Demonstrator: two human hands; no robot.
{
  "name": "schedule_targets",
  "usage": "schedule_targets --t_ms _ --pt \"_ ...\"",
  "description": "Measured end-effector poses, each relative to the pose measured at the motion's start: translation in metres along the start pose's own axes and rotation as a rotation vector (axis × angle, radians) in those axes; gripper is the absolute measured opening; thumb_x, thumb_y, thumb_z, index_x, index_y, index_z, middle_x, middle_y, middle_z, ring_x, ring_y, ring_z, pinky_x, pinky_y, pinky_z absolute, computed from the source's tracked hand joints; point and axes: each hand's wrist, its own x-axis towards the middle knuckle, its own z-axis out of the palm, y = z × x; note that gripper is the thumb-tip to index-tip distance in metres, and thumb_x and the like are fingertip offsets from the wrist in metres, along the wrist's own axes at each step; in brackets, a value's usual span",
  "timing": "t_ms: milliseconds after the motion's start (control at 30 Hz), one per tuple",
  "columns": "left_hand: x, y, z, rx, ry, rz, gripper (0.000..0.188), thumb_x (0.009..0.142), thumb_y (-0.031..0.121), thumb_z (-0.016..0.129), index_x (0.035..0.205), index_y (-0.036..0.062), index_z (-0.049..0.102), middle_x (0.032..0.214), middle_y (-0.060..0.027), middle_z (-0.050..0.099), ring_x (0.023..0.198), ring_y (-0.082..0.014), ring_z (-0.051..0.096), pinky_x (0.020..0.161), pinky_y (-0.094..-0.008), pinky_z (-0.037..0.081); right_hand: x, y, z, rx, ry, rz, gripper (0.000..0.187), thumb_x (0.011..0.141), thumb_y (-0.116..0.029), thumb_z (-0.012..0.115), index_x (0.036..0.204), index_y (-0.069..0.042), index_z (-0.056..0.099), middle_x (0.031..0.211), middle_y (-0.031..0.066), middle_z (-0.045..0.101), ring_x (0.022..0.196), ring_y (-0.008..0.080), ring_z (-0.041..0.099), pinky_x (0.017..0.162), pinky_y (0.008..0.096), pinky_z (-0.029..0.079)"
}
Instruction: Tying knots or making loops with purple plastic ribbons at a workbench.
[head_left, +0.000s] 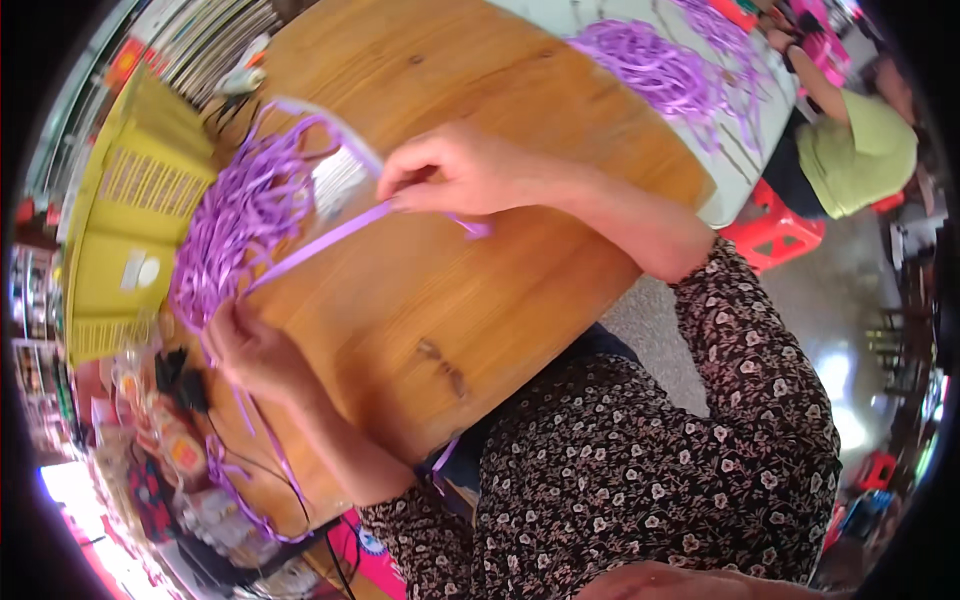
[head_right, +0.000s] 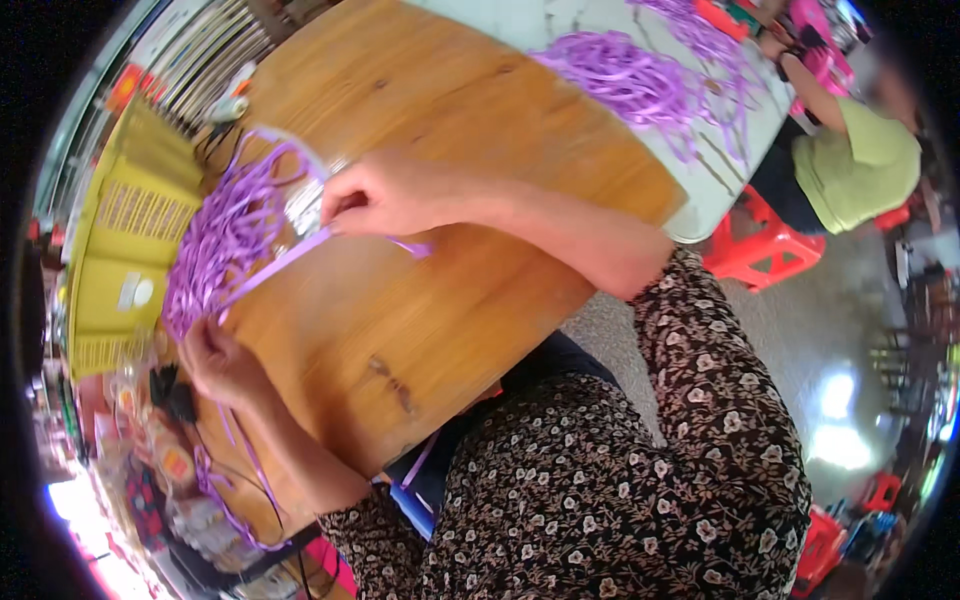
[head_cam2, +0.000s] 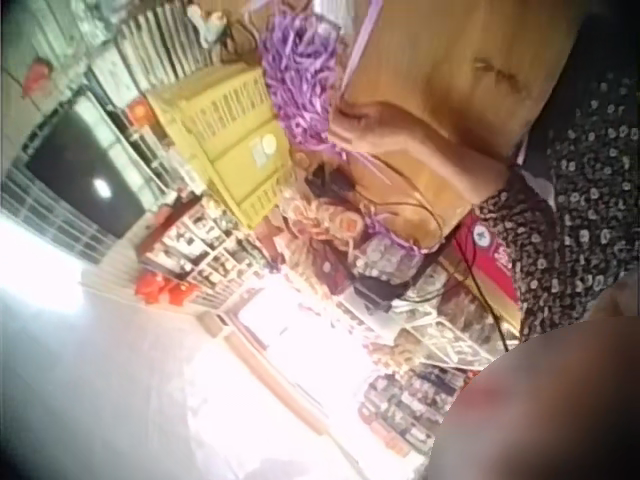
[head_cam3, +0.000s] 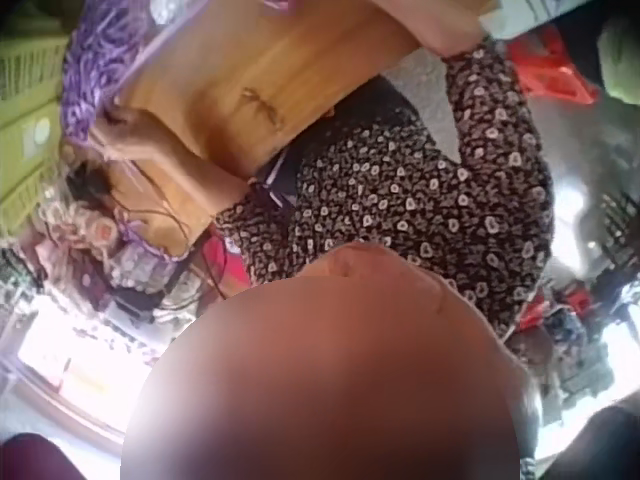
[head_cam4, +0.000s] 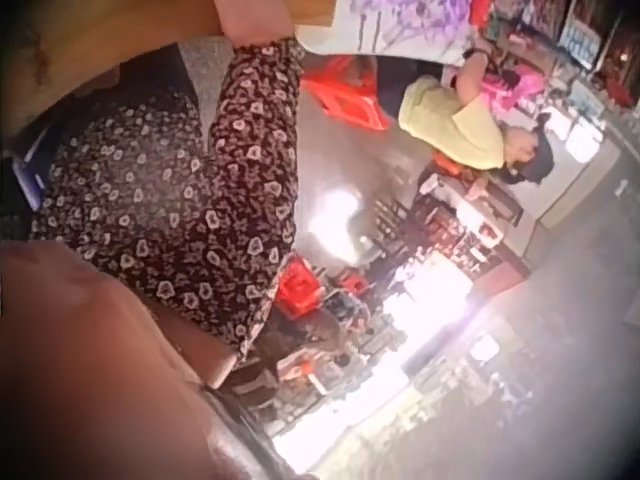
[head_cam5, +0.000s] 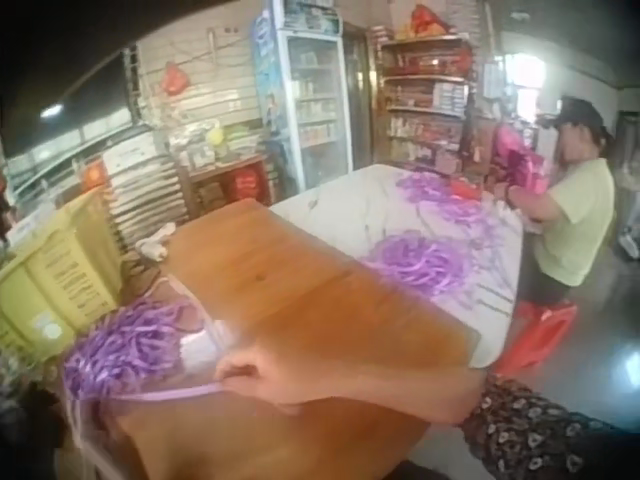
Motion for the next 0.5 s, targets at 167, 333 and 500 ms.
schedule_targets --t_ms 167,333,500 --pt "-0.003 0.024 0.011 0.454 0.091 0.14 0.023 0.081 0.003 0.062 0.104 0.0023 0.062 0.099 -0.0102 0.06 0.089 -0.0283 0.058 0.068 -0.0386 0.049 -0.001 -0.002 0.004 -0.252 -0.011 -0.111 0.01 0.081 -0.01 0.064 0.088 -0.004 0.063 0.079 0.0088 0.063 0.069 0.0194 0.06 0.062 0.0311 0.047" --pt "-0.033 0.097 0.019 -0.795 -0.312 -0.145 0.026 0.09 0.005 0.054 0.115 -0.0006 0.055 0.107 -0.0106 0.058 0.102 -0.0232 0.053 0.086 -0.0331 0.043 -0.005 0.003 0.029 -0.204 0.125 -0.353 0.015 0.075 -0.017 0.066 0.081 -0.005 0.06 0.077 0.0095 0.064 0.071 0.0276 0.062 0.062 0.0372 0.048" --pt "-0.043 0.081 0.014 -1.342 -0.814 -0.844 0.013 0.092 0.007 0.054 0.101 0.0009 0.06 0.084 -0.0004 0.058 0.077 -0.0074 0.051 0.069 -0.0207 0.042 -0.008 -0.01 0.026 -0.342 0.121 -0.382 0.016 0.08 -0.021 0.065 0.084 -0.007 0.057 0.082 0.0073 0.06 0.074 0.0271 0.06 0.063 0.0375 0.047"
